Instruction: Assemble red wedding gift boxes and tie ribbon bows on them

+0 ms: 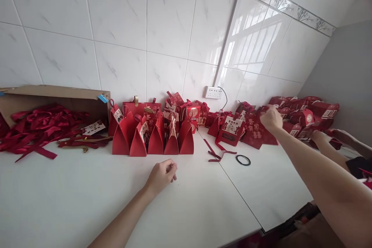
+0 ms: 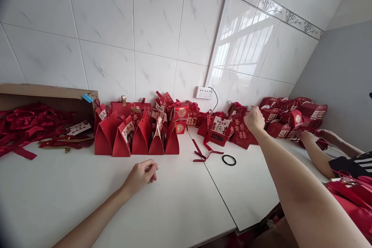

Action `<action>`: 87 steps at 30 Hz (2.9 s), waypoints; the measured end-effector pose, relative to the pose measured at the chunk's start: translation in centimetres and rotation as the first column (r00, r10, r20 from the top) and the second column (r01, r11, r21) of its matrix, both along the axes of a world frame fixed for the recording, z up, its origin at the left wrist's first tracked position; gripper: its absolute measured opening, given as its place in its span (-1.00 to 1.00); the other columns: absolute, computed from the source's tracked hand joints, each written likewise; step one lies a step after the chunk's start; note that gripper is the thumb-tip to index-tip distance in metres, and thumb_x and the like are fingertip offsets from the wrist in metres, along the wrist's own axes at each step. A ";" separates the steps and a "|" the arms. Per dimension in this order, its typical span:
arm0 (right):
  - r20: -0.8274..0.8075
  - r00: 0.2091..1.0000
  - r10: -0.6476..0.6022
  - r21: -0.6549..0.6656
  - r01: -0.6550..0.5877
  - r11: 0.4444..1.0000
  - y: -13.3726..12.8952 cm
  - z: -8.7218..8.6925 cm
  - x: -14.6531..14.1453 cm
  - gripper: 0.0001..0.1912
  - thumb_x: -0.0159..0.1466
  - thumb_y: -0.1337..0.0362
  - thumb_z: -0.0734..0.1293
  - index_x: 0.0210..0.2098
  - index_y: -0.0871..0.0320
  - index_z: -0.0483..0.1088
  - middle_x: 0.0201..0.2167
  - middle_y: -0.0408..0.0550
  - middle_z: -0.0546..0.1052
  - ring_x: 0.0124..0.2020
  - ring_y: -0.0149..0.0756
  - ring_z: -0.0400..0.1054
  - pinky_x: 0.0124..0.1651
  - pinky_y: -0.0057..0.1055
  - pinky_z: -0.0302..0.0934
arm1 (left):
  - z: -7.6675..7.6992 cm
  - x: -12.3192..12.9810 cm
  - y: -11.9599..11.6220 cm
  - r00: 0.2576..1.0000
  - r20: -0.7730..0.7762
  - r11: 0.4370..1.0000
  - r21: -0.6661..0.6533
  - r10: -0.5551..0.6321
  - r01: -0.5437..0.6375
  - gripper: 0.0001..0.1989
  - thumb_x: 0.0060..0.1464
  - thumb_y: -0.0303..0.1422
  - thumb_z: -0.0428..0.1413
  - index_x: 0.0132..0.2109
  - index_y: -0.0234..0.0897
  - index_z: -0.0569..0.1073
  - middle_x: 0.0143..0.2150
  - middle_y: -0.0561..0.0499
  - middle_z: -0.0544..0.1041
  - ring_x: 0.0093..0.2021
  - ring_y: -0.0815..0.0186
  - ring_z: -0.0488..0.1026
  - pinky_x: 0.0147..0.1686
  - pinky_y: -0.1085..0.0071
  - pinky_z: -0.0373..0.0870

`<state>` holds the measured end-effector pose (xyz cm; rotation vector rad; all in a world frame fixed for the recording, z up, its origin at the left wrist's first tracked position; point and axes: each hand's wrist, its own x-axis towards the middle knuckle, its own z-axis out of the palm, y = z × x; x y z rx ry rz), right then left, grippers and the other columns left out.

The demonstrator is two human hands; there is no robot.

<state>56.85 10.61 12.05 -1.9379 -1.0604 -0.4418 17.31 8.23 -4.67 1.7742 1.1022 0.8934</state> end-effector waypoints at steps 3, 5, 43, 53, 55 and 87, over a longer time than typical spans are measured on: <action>0.047 0.994 0.098 0.107 -0.102 0.989 0.4 3.1 -4.1 -0.80 0.25 0.40 0.13 -0.19 0.20 0.32 -0.11 0.11 0.41 -0.11 -0.25 0.32 -0.04 -0.28 0.18 | 0.1 -0.1 0.4 0.988 0.116 0.994 -0.005 0.105 -0.105 -0.71 0.04 -0.12 -0.04 -0.43 -0.24 0.33 -0.59 0.08 0.46 -0.56 0.33 0.39 -0.49 0.45 0.28; 0.081 0.963 0.257 0.301 -0.269 0.915 -0.2 4.2 -8.2 -0.81 0.23 0.44 0.10 -0.29 0.15 0.30 -0.18 0.02 0.40 -0.19 -0.32 0.30 -0.10 -0.34 0.22 | 0.2 -0.3 0.8 0.961 0.206 0.982 0.003 0.182 -0.187 -0.71 0.03 -0.11 -0.04 -0.42 -0.25 0.34 -0.58 0.07 0.47 -0.55 0.33 0.41 -0.44 0.43 0.32; -0.250 0.204 0.946 0.446 -0.843 0.300 -4.0 -12.1 -24.2 -0.84 0.18 0.16 0.33 -0.32 0.11 0.41 -0.35 -0.12 0.52 -0.31 -0.32 0.41 -0.21 -0.34 0.31 | 2.9 -0.6 -2.0 0.943 0.181 0.282 0.923 0.281 -0.261 -0.84 0.06 -0.51 0.08 -0.18 -0.26 0.43 -0.09 -0.11 0.32 -0.09 0.25 0.34 -0.17 0.35 0.41; 0.242 0.303 0.922 0.338 -0.917 0.213 -4.5 -13.1 -25.4 -0.85 0.27 0.40 0.22 -0.16 0.09 0.24 -0.30 -0.08 0.39 -0.25 -0.33 0.34 -0.21 -0.35 0.31 | 4.9 -1.2 -2.0 0.959 0.228 0.469 0.837 0.170 -0.282 -0.91 0.10 -0.50 0.09 -0.25 -0.26 0.45 -0.27 0.06 0.52 -0.22 0.40 0.48 -0.17 0.47 0.45; 0.357 0.330 0.874 0.305 -0.926 0.225 -4.4 -13.4 -25.6 -0.85 0.29 0.45 0.19 -0.19 0.09 0.24 -0.29 -0.05 0.36 -0.20 -0.31 0.31 -0.17 -0.32 0.31 | 5.0 -1.3 -2.1 0.960 0.212 0.482 0.832 0.181 -0.275 -0.90 0.09 -0.49 0.10 -0.23 -0.26 0.48 -0.23 0.04 0.54 -0.20 0.38 0.49 -0.14 0.46 0.45; 0.087 0.411 0.908 0.422 -0.841 0.340 -5.3 -13.0 -26.5 -0.88 0.23 0.30 0.25 -0.23 0.09 0.22 -0.33 -0.11 0.42 -0.28 -0.33 0.35 -0.21 -0.36 0.29 | 4.8 -1.2 -2.3 0.963 0.215 0.518 0.813 0.159 -0.267 -0.83 0.10 -0.48 0.09 -0.17 -0.26 0.54 -0.17 0.02 0.56 -0.18 0.38 0.51 -0.13 0.48 0.48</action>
